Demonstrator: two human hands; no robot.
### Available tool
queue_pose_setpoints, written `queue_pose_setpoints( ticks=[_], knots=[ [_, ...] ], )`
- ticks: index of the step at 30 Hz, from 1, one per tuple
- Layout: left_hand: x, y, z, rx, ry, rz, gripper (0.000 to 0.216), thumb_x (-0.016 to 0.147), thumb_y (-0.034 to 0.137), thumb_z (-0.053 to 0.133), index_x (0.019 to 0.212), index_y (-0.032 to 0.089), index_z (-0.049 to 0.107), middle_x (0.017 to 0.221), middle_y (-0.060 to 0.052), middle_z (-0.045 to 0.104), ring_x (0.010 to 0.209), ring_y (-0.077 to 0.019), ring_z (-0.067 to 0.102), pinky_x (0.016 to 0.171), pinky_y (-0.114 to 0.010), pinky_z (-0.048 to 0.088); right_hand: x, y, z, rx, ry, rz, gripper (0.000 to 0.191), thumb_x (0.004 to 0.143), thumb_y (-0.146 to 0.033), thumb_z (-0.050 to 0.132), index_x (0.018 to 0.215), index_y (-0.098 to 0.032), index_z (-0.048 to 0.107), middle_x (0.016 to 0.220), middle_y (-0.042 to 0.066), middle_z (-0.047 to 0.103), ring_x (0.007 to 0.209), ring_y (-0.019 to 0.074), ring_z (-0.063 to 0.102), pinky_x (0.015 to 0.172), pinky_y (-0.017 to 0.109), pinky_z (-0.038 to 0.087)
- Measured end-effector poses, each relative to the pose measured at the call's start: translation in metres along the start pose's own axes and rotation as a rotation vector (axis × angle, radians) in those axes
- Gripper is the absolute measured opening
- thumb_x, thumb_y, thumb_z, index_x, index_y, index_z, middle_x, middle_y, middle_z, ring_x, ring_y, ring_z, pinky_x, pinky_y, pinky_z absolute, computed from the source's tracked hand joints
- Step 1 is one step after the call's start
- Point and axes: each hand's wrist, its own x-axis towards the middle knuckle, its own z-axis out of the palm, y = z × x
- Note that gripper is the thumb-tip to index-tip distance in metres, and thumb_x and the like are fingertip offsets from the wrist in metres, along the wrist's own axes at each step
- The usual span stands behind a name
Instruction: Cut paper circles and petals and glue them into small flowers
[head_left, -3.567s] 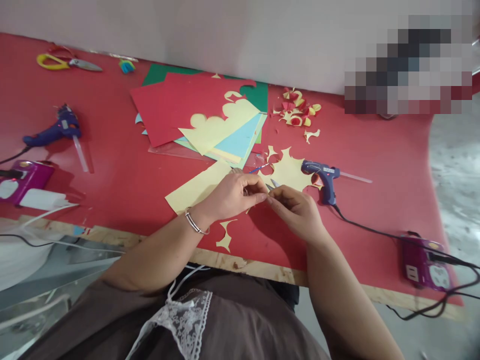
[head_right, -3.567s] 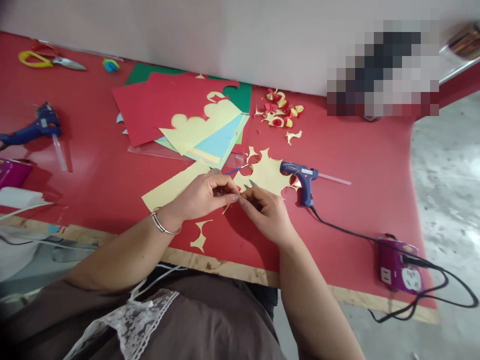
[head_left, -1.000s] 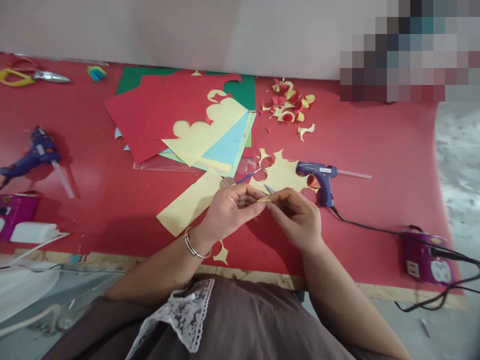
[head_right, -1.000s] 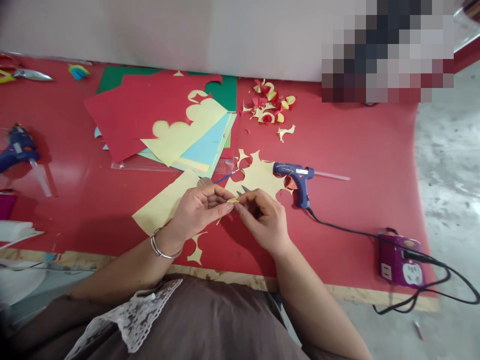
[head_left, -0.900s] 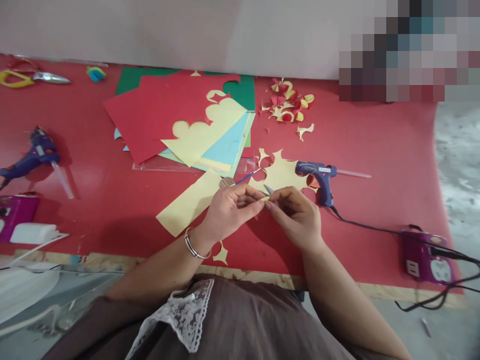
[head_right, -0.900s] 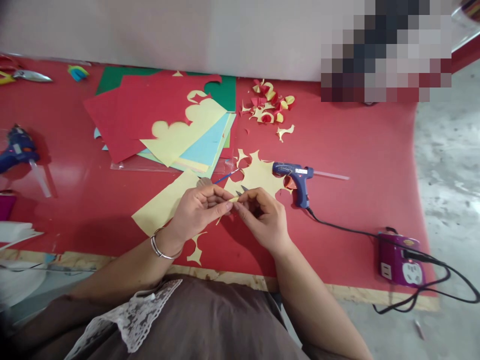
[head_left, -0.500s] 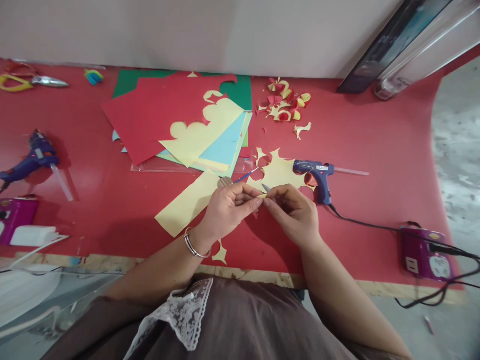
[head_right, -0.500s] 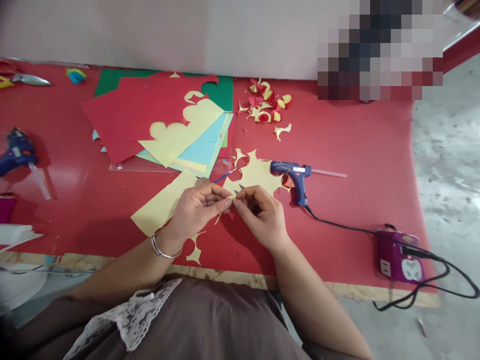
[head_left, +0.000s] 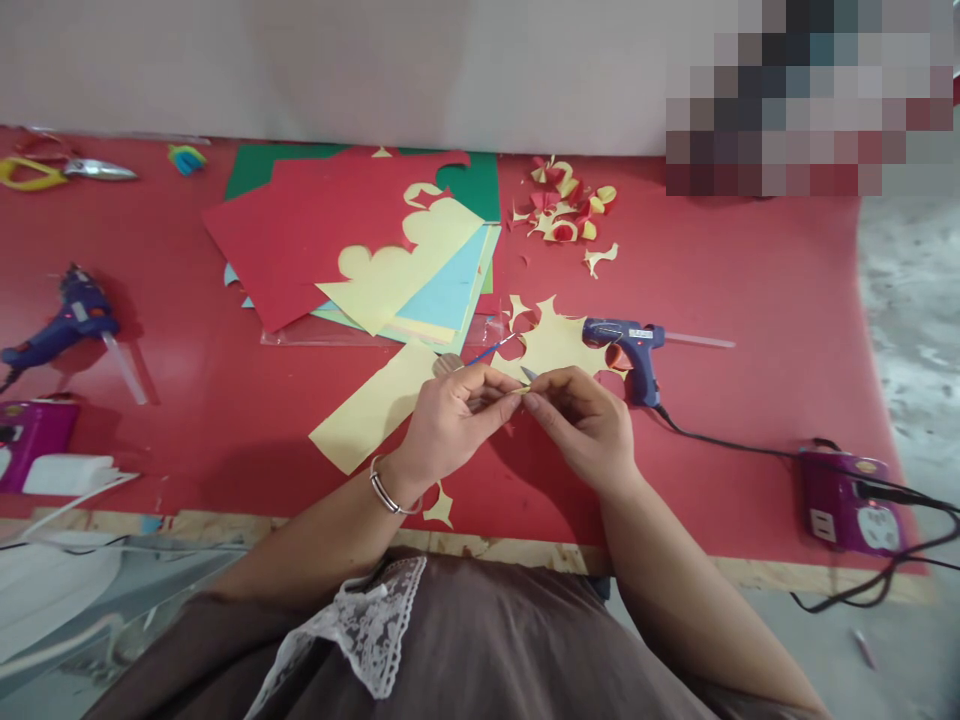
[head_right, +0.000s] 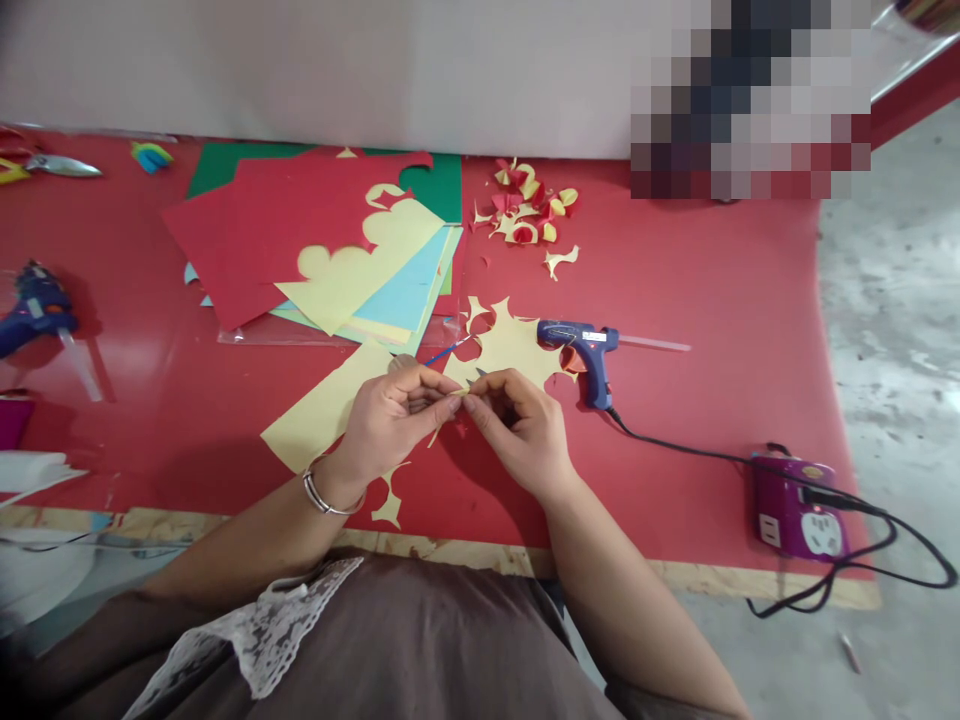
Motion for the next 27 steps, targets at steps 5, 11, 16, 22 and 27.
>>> queue_pose_setpoints(
  ticks=[5, 11, 16, 22, 27],
  knots=[
    [-0.001, 0.000, 0.000, 0.091, -0.002, 0.053, 0.012, 0.098, 0.031, 0.075, 0.103, 0.021, 0.077, 0.092, -0.003, 0.085, 0.080, -0.0163, 0.081, 0.077, -0.025, 0.066, 0.000, -0.001, -0.001, -0.034, 0.013, -0.017, 0.013, 0.097, -0.034, 0.075, 0.091, -0.023, 0.073, 0.076, -0.001, 0.069, 0.064, 0.0133, 0.059, 0.060, 0.028, 0.046],
    [-0.004, 0.002, 0.001, 0.216, 0.037, 0.138, 0.008, 0.099, 0.026, 0.071, 0.103, 0.023, 0.077, 0.093, -0.002, 0.086, 0.082, -0.0162, 0.082, 0.079, -0.026, 0.066, 0.001, -0.003, 0.000, -0.060, 0.023, -0.035, 0.014, 0.097, -0.035, 0.074, 0.090, -0.023, 0.072, 0.075, -0.001, 0.070, 0.062, 0.0135, 0.058, 0.059, 0.028, 0.047],
    [-0.007, 0.002, 0.002, 0.322, 0.058, 0.211, 0.008, 0.100, 0.025, 0.069, 0.102, 0.023, 0.076, 0.091, -0.002, 0.086, 0.080, -0.0164, 0.082, 0.077, -0.025, 0.065, 0.000, -0.002, 0.001, -0.071, 0.023, -0.057, 0.010, 0.097, -0.032, 0.073, 0.091, -0.023, 0.072, 0.076, -0.001, 0.071, 0.060, 0.0124, 0.056, 0.057, 0.027, 0.046],
    [-0.009, 0.004, 0.005, 0.460, 0.070, 0.301, 0.009, 0.101, 0.024, 0.066, 0.101, 0.022, 0.075, 0.090, -0.003, 0.086, 0.082, -0.0178, 0.083, 0.080, -0.028, 0.066, 0.000, -0.002, -0.001, -0.057, 0.002, -0.081, 0.009, 0.097, -0.029, 0.072, 0.090, -0.023, 0.072, 0.075, -0.001, 0.069, 0.059, 0.0120, 0.054, 0.056, 0.027, 0.044],
    [-0.011, 0.007, 0.004, 0.314, 0.035, 0.216, 0.009, 0.100, 0.027, 0.069, 0.104, 0.022, 0.075, 0.096, -0.004, 0.086, 0.086, -0.0182, 0.083, 0.082, -0.027, 0.067, 0.000, -0.003, -0.001, -0.039, 0.004, -0.101, 0.011, 0.095, -0.027, 0.072, 0.085, -0.023, 0.068, 0.073, -0.002, 0.068, 0.057, 0.0114, 0.052, 0.053, 0.027, 0.042]
  ],
)
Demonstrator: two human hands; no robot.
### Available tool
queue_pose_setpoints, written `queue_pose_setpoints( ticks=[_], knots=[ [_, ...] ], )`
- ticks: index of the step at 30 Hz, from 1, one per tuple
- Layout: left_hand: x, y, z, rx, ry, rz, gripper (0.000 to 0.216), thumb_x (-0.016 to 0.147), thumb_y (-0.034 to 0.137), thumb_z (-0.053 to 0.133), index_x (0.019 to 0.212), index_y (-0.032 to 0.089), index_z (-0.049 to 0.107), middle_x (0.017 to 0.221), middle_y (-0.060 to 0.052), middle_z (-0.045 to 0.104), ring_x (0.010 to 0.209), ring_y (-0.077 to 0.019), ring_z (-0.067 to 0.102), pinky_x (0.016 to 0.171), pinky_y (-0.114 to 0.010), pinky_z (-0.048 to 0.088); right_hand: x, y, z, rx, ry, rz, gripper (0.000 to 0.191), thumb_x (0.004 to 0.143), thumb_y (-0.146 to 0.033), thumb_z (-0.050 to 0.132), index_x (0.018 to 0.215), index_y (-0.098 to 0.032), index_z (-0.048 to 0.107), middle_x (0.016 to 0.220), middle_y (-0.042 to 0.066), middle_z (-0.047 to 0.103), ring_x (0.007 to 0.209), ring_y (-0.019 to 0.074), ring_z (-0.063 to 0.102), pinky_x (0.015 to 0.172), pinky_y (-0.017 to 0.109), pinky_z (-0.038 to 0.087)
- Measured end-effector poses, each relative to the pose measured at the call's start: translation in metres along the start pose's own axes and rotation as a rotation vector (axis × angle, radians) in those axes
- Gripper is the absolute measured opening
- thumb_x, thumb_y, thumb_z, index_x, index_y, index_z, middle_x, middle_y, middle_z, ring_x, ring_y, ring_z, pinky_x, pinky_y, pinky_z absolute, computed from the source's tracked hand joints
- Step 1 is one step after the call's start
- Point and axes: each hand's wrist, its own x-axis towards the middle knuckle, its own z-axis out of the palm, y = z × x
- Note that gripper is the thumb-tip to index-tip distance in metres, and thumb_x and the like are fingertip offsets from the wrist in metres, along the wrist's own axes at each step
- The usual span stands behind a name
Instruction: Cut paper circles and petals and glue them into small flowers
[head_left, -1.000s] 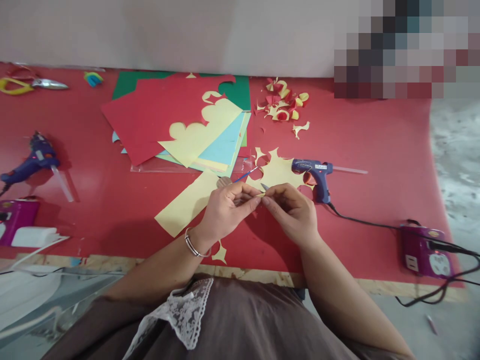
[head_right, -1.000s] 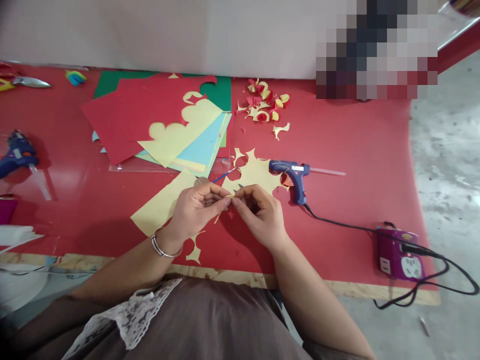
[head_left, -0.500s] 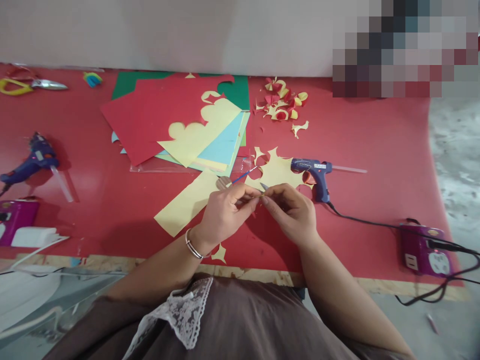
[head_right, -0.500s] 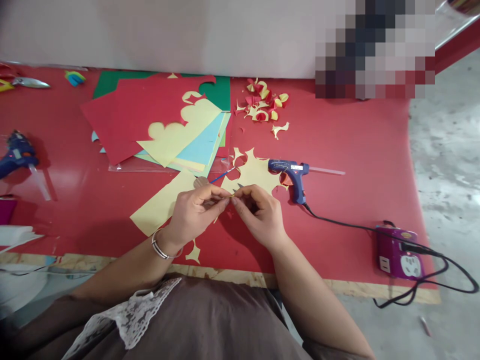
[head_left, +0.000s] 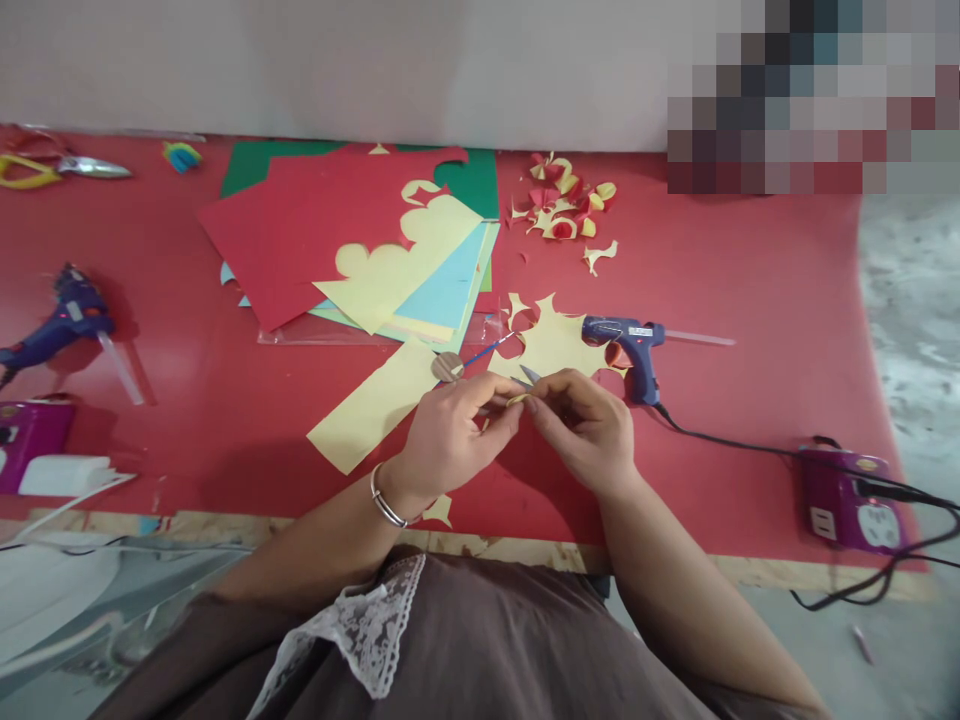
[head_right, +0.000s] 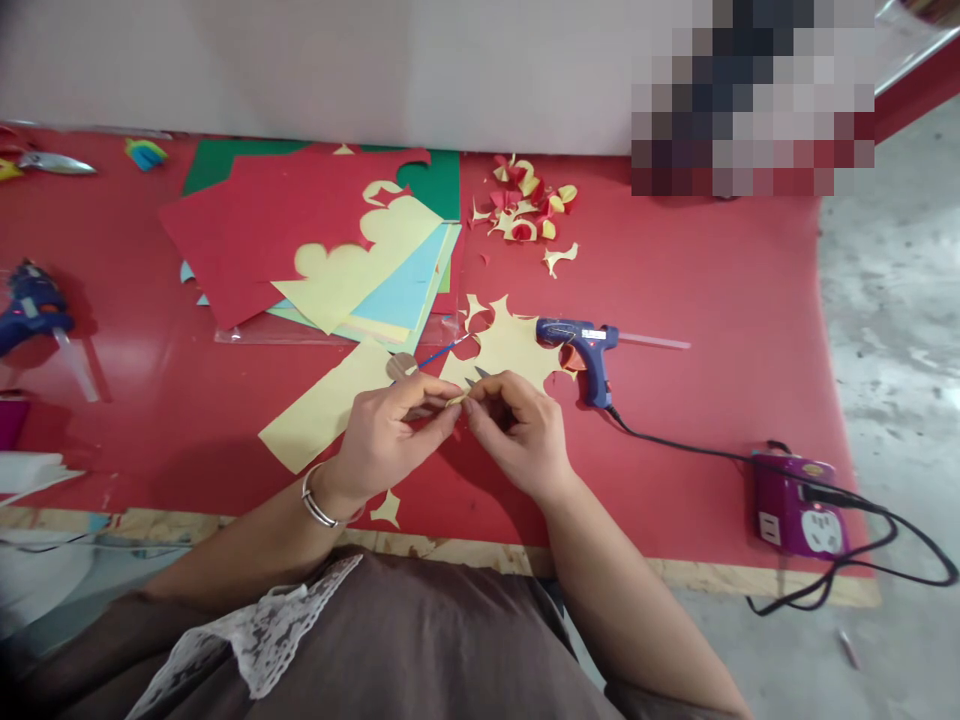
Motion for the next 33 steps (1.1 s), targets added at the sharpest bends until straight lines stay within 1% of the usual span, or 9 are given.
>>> queue_pose_setpoints(
  ticks=[3, 6, 8, 12, 16, 19, 22, 28, 33],
  knots=[
    [0.0004, -0.0021, -0.0018, -0.162, -0.039, -0.105, 0.015, 0.100, 0.034, 0.073, 0.107, 0.021, 0.076, 0.098, -0.005, 0.086, 0.088, -0.0190, 0.084, 0.082, -0.027, 0.068, -0.0007, 0.0001, 0.0006, -0.003, 0.000, 0.002, 0.009, 0.093, -0.024, 0.072, 0.085, -0.023, 0.069, 0.073, -0.002, 0.068, 0.057, 0.0115, 0.053, 0.053, 0.027, 0.041],
    [0.0011, -0.0059, -0.0027, -0.257, -0.070, -0.184, 0.020, 0.101, 0.039, 0.075, 0.107, 0.020, 0.075, 0.089, -0.005, 0.084, 0.078, -0.0183, 0.082, 0.072, -0.026, 0.065, -0.0012, 0.0000, 0.0008, 0.010, -0.004, 0.008, 0.008, 0.094, -0.023, 0.072, 0.086, -0.023, 0.070, 0.073, -0.002, 0.068, 0.058, 0.0116, 0.053, 0.055, 0.028, 0.042],
    [0.0017, -0.0075, -0.0033, -0.271, -0.078, -0.191, 0.019, 0.101, 0.039, 0.074, 0.105, 0.020, 0.074, 0.083, -0.004, 0.083, 0.074, -0.0175, 0.080, 0.068, -0.025, 0.062, -0.0013, 0.0001, 0.0006, 0.026, -0.010, 0.015, 0.009, 0.095, -0.024, 0.073, 0.087, -0.023, 0.070, 0.074, -0.002, 0.068, 0.059, 0.0118, 0.053, 0.056, 0.028, 0.043],
    [0.0029, -0.0071, -0.0059, -0.253, -0.111, -0.154, 0.019, 0.105, 0.039, 0.070, 0.105, 0.020, 0.073, 0.083, -0.004, 0.081, 0.074, -0.0165, 0.079, 0.069, -0.026, 0.060, -0.0006, 0.0011, -0.0008, 0.068, -0.036, 0.073, 0.012, 0.098, -0.031, 0.073, 0.089, -0.023, 0.071, 0.076, -0.001, 0.068, 0.063, 0.0133, 0.056, 0.059, 0.029, 0.044],
    [0.0041, -0.0051, -0.0077, -0.243, -0.125, -0.110, 0.016, 0.105, 0.035, 0.069, 0.103, 0.020, 0.071, 0.081, -0.003, 0.078, 0.072, -0.0138, 0.074, 0.067, -0.024, 0.057, 0.0002, 0.0016, -0.0028, 0.127, -0.080, 0.111, 0.016, 0.099, -0.035, 0.072, 0.089, -0.022, 0.072, 0.078, 0.000, 0.070, 0.065, 0.0138, 0.057, 0.062, 0.030, 0.045],
    [0.0050, -0.0048, -0.0059, -0.310, -0.119, -0.109, 0.012, 0.101, 0.031, 0.074, 0.103, 0.020, 0.069, 0.087, -0.003, 0.077, 0.078, -0.0135, 0.074, 0.072, -0.023, 0.059, 0.0004, 0.0012, -0.0036, 0.142, -0.076, 0.115, 0.016, 0.098, -0.035, 0.074, 0.089, -0.022, 0.072, 0.077, 0.000, 0.070, 0.065, 0.0136, 0.057, 0.062, 0.029, 0.045],
    [0.0056, -0.0052, -0.0032, -0.338, -0.108, -0.096, 0.017, 0.096, 0.027, 0.079, 0.105, 0.020, 0.066, 0.092, -0.002, 0.075, 0.081, -0.0128, 0.073, 0.075, -0.023, 0.060, 0.0007, 0.0003, -0.0039, 0.156, -0.080, 0.120, 0.015, 0.098, -0.034, 0.074, 0.088, -0.022, 0.071, 0.077, -0.001, 0.069, 0.064, 0.0132, 0.057, 0.061, 0.029, 0.044],
    [0.0060, -0.0055, -0.0055, -0.259, -0.121, 0.010, 0.014, 0.097, 0.023, 0.076, 0.101, 0.021, 0.062, 0.090, 0.000, 0.071, 0.078, -0.0122, 0.069, 0.072, -0.024, 0.057, 0.0018, -0.0008, -0.0049, 0.243, -0.105, 0.129, 0.020, 0.096, -0.035, 0.075, 0.084, -0.021, 0.067, 0.075, -0.001, 0.068, 0.062, 0.0126, 0.054, 0.058, 0.028, 0.040],
    [0.0067, -0.0037, -0.0089, -0.265, -0.178, 0.052, 0.016, 0.100, 0.025, 0.072, 0.107, 0.023, 0.059, 0.085, 0.002, 0.067, 0.073, -0.0119, 0.066, 0.069, -0.024, 0.055, 0.0018, -0.0017, -0.0054, 0.306, -0.124, 0.156, 0.020, 0.096, -0.034, 0.075, 0.082, -0.022, 0.068, 0.069, -0.003, 0.063, 0.059, 0.0116, 0.048, 0.056, 0.028, 0.036]
  ],
)
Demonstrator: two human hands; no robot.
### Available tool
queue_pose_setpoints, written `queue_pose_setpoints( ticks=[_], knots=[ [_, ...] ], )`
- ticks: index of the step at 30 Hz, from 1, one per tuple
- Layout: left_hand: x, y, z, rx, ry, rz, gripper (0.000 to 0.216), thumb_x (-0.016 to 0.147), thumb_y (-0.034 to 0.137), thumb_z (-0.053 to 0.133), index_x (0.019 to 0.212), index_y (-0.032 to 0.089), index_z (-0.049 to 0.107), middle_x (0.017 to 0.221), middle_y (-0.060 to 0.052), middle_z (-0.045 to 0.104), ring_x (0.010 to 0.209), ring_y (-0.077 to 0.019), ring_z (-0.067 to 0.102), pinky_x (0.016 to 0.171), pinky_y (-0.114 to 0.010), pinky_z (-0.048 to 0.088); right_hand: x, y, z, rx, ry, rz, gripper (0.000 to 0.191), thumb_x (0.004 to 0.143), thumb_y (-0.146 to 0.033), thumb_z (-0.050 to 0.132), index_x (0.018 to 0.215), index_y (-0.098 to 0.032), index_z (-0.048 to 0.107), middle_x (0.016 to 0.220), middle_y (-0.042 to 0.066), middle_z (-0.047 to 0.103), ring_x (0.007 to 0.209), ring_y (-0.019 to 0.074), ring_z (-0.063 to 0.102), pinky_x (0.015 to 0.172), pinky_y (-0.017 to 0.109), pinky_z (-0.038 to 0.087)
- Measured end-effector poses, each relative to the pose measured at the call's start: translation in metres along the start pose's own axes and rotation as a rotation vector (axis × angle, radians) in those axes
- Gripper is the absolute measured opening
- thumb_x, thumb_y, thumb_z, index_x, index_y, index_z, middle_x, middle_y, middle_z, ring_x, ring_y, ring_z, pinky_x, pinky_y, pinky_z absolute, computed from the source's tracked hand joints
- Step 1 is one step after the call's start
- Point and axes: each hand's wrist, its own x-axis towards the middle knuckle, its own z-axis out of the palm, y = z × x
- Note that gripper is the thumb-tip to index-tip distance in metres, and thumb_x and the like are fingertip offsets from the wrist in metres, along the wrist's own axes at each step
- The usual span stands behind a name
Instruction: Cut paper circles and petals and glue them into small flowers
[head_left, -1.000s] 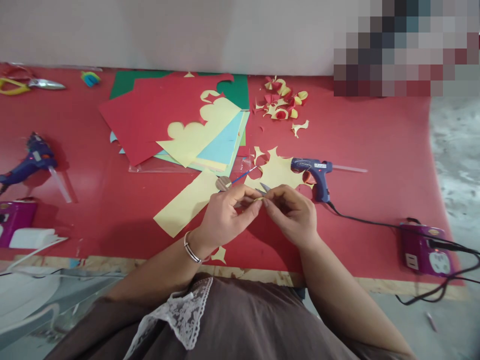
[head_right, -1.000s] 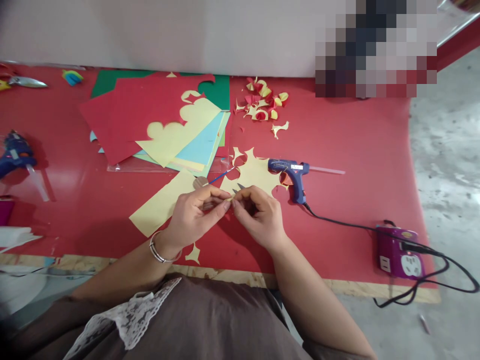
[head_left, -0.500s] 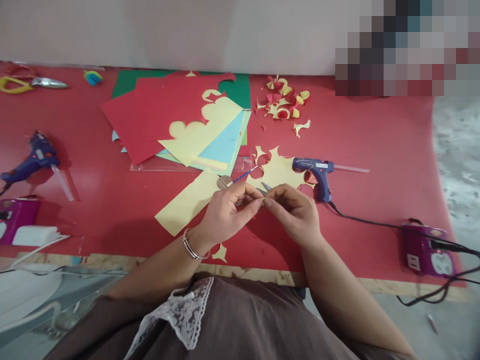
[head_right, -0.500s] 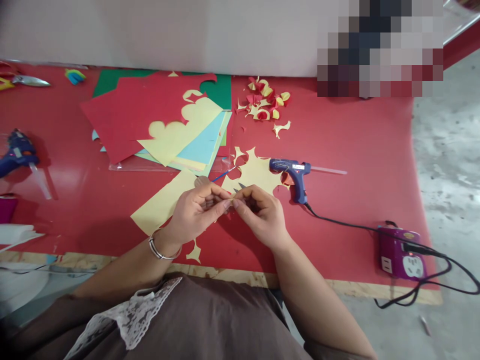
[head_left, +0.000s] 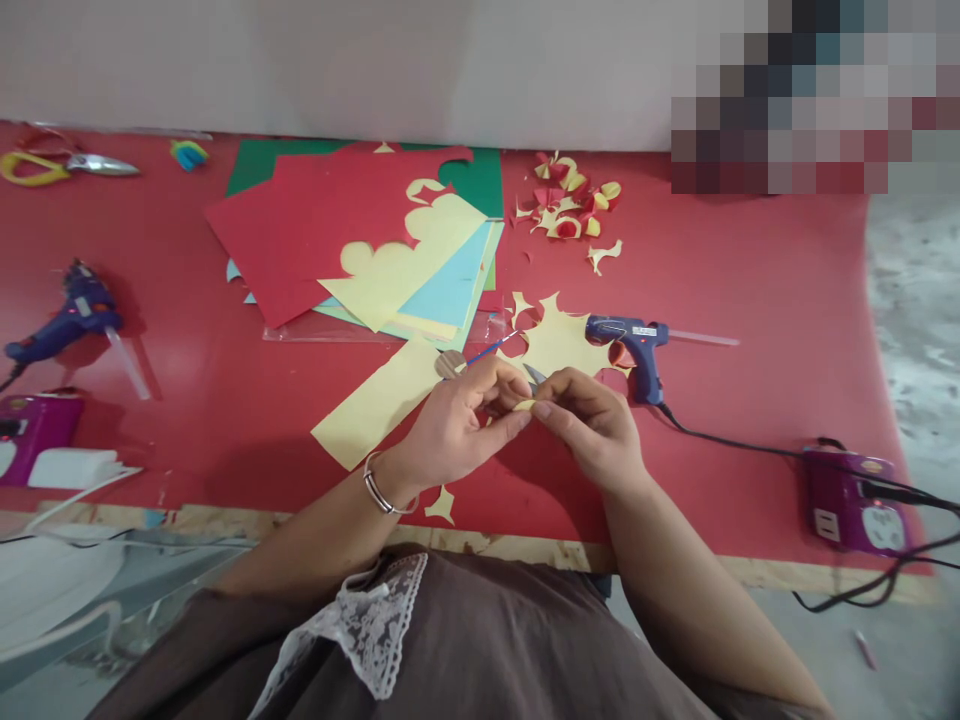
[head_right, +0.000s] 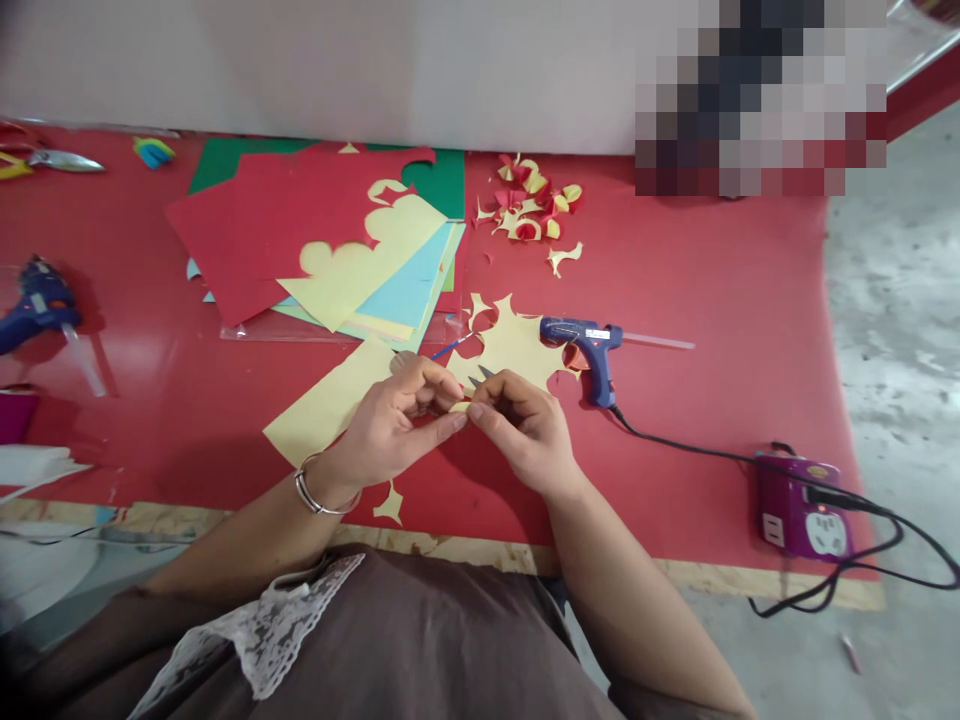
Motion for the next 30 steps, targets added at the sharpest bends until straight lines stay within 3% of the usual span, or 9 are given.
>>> queue_pose_setpoints(
  ticks=[4, 7, 10, 12, 15, 20, 26, 30],
  knots=[
    [0.000, 0.001, -0.002, 0.036, -0.028, 0.041, 0.020, 0.099, 0.021, 0.071, 0.114, 0.024, 0.057, 0.086, 0.001, 0.068, 0.076, -0.0127, 0.067, 0.072, -0.025, 0.056, -0.001, 0.000, 0.001, 0.015, -0.024, 0.006, 0.019, 0.095, -0.033, 0.075, 0.082, -0.022, 0.068, 0.068, -0.003, 0.062, 0.058, 0.0118, 0.048, 0.055, 0.028, 0.036],
    [0.002, -0.001, -0.013, 0.104, 0.013, -0.033, 0.031, 0.102, 0.028, 0.071, 0.130, 0.024, 0.058, 0.094, -0.002, 0.075, 0.084, -0.0155, 0.072, 0.074, -0.027, 0.057, -0.001, 0.005, -0.002, -0.006, 0.080, 0.016, 0.019, 0.096, -0.032, 0.075, 0.082, -0.022, 0.068, 0.062, -0.005, 0.056, 0.052, 0.0109, 0.044, 0.051, 0.027, 0.033],
    [0.004, -0.006, -0.029, 0.387, 0.155, -0.045, 0.016, 0.100, 0.021, 0.069, 0.116, 0.022, 0.068, 0.102, -0.005, 0.076, 0.094, -0.0197, 0.071, 0.081, -0.032, 0.057, 0.001, 0.012, -0.007, -0.034, 0.229, 0.004, 0.016, 0.097, -0.031, 0.074, 0.084, -0.022, 0.068, 0.060, -0.005, 0.055, 0.049, 0.0103, 0.042, 0.048, 0.027, 0.032],
    [0.005, -0.009, -0.036, 0.589, 0.145, -0.015, 0.010, 0.095, 0.016, 0.071, 0.104, 0.021, 0.071, 0.098, -0.006, 0.074, 0.098, -0.0240, 0.066, 0.086, -0.038, 0.056, 0.001, 0.014, -0.008, -0.070, 0.269, -0.017, 0.016, 0.097, -0.031, 0.074, 0.085, -0.022, 0.069, 0.063, -0.004, 0.057, 0.050, 0.0107, 0.044, 0.049, 0.027, 0.034],
    [0.006, -0.013, -0.036, 0.746, 0.070, 0.026, 0.012, 0.093, 0.015, 0.073, 0.105, 0.019, 0.073, 0.103, -0.008, 0.071, 0.105, -0.0282, 0.062, 0.096, -0.045, 0.054, 0.002, 0.013, -0.006, -0.187, 0.257, -0.057, 0.015, 0.097, -0.030, 0.073, 0.085, -0.022, 0.069, 0.066, -0.003, 0.059, 0.055, 0.0117, 0.048, 0.052, 0.027, 0.037],
    [0.007, -0.016, -0.027, 0.831, -0.059, 0.042, 0.010, 0.094, 0.011, 0.071, 0.100, 0.019, 0.073, 0.112, -0.009, 0.068, 0.109, -0.0299, 0.057, 0.098, -0.046, 0.052, 0.001, 0.010, -0.001, -0.394, 0.221, -0.108, 0.014, 0.097, -0.029, 0.071, 0.085, -0.022, 0.070, 0.070, -0.002, 0.063, 0.059, 0.0121, 0.052, 0.056, 0.028, 0.040],
    [0.009, -0.015, -0.028, 0.800, 0.011, 0.138, 0.015, 0.096, 0.006, 0.066, 0.094, 0.020, 0.068, 0.110, -0.008, 0.072, 0.107, -0.0275, 0.059, 0.097, -0.043, 0.052, 0.001, 0.013, -0.001, -0.445, 0.205, -0.130, 0.014, 0.099, -0.031, 0.070, 0.087, -0.022, 0.070, 0.072, -0.002, 0.066, 0.060, 0.0123, 0.054, 0.057, 0.028, 0.041],
    [0.009, -0.015, -0.027, 0.754, -0.022, 0.167, 0.013, 0.100, 0.008, 0.063, 0.096, 0.021, 0.064, 0.108, -0.006, 0.076, 0.102, -0.0248, 0.065, 0.096, -0.042, 0.052, 0.001, 0.014, -0.001, -0.468, 0.194, -0.159, 0.012, 0.099, -0.029, 0.070, 0.089, -0.022, 0.071, 0.074, -0.002, 0.066, 0.060, 0.0122, 0.053, 0.056, 0.028, 0.040]
  ],
)
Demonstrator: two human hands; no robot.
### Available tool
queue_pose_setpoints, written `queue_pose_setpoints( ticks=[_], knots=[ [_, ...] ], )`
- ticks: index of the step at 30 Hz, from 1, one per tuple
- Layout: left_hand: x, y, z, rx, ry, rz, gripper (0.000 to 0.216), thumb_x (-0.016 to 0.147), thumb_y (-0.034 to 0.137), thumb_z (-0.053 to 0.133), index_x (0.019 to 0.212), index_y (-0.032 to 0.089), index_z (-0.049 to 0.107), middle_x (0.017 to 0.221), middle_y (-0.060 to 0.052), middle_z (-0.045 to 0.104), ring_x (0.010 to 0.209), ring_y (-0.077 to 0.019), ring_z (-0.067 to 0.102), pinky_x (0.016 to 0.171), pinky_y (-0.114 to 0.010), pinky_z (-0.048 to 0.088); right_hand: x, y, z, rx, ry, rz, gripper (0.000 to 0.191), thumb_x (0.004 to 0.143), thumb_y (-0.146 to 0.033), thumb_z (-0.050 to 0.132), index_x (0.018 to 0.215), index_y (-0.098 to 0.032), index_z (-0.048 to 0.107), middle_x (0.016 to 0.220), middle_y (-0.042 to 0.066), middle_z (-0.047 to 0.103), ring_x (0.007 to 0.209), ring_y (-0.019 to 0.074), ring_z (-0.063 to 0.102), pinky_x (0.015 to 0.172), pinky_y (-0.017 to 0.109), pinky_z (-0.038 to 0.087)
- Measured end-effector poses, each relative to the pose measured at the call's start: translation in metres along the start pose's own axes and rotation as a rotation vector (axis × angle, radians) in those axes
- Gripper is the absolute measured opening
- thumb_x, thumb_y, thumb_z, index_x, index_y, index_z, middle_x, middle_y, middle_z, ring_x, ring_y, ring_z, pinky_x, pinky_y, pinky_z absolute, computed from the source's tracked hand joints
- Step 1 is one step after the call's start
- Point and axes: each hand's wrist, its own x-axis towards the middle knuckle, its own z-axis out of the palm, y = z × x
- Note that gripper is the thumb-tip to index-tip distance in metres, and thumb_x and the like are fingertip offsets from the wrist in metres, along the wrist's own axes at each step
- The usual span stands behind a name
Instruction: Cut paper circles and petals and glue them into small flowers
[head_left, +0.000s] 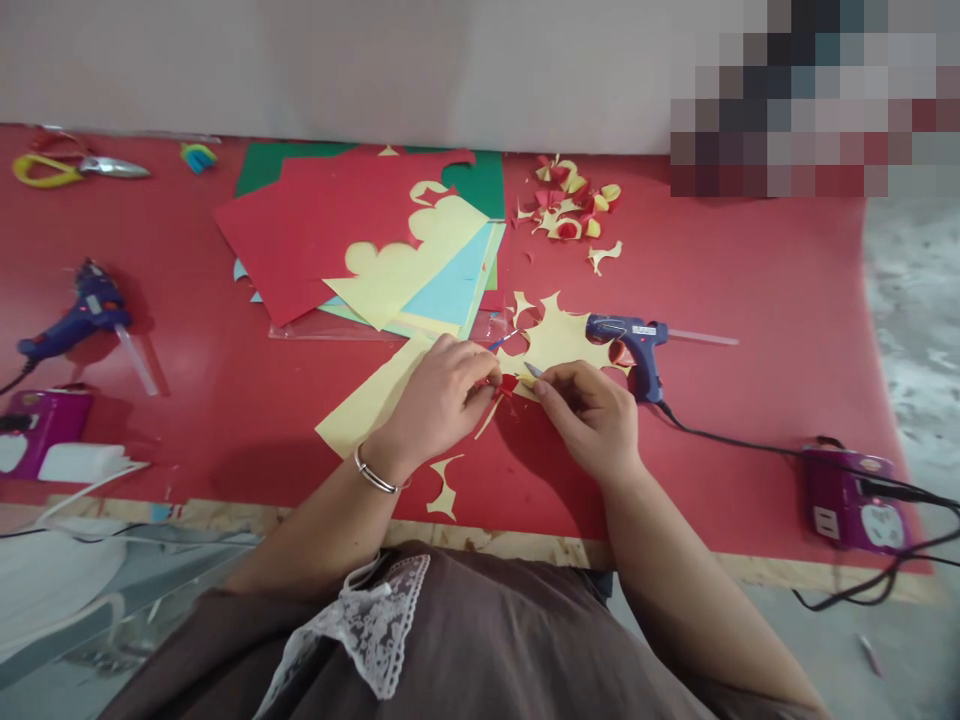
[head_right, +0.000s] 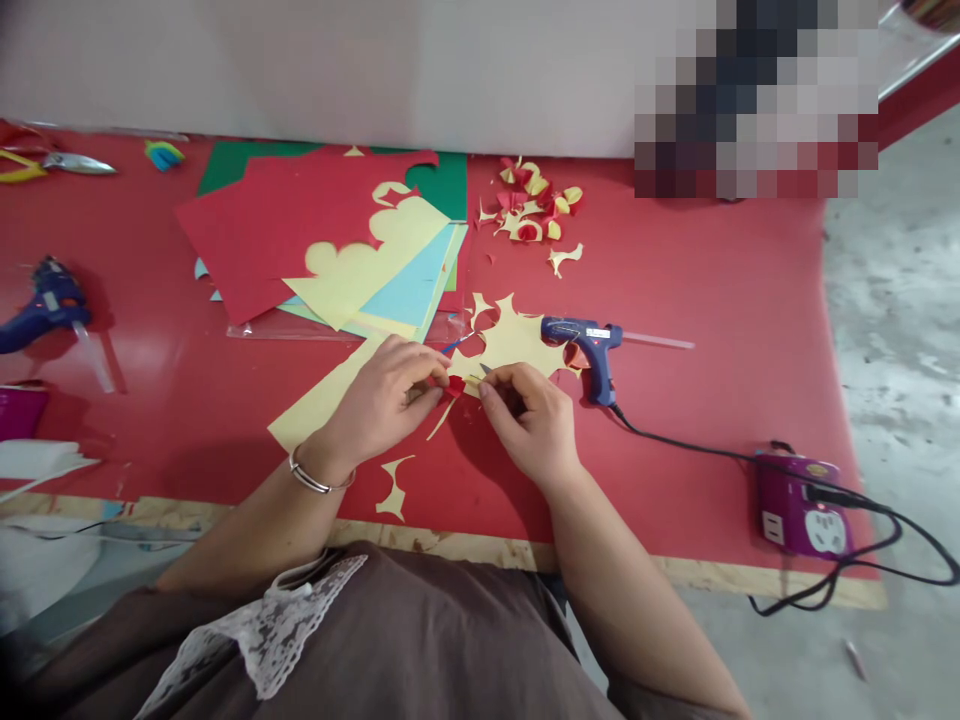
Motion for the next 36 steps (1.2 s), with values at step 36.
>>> queue_pose_setpoints(
  ticks=[36],
  knots=[
    [0.003, 0.013, 0.017, -1.081, 0.127, -0.527, 0.024, 0.083, 0.025, 0.084, 0.094, 0.020, 0.064, 0.086, 0.000, 0.070, 0.077, -0.0112, 0.070, 0.075, -0.024, 0.062, -0.003, -0.007, -0.002, -0.115, -0.013, -0.310, 0.006, 0.102, -0.021, 0.067, 0.098, -0.024, 0.071, 0.080, 0.002, 0.071, 0.061, 0.0139, 0.060, 0.056, 0.028, 0.048]
  ],
)
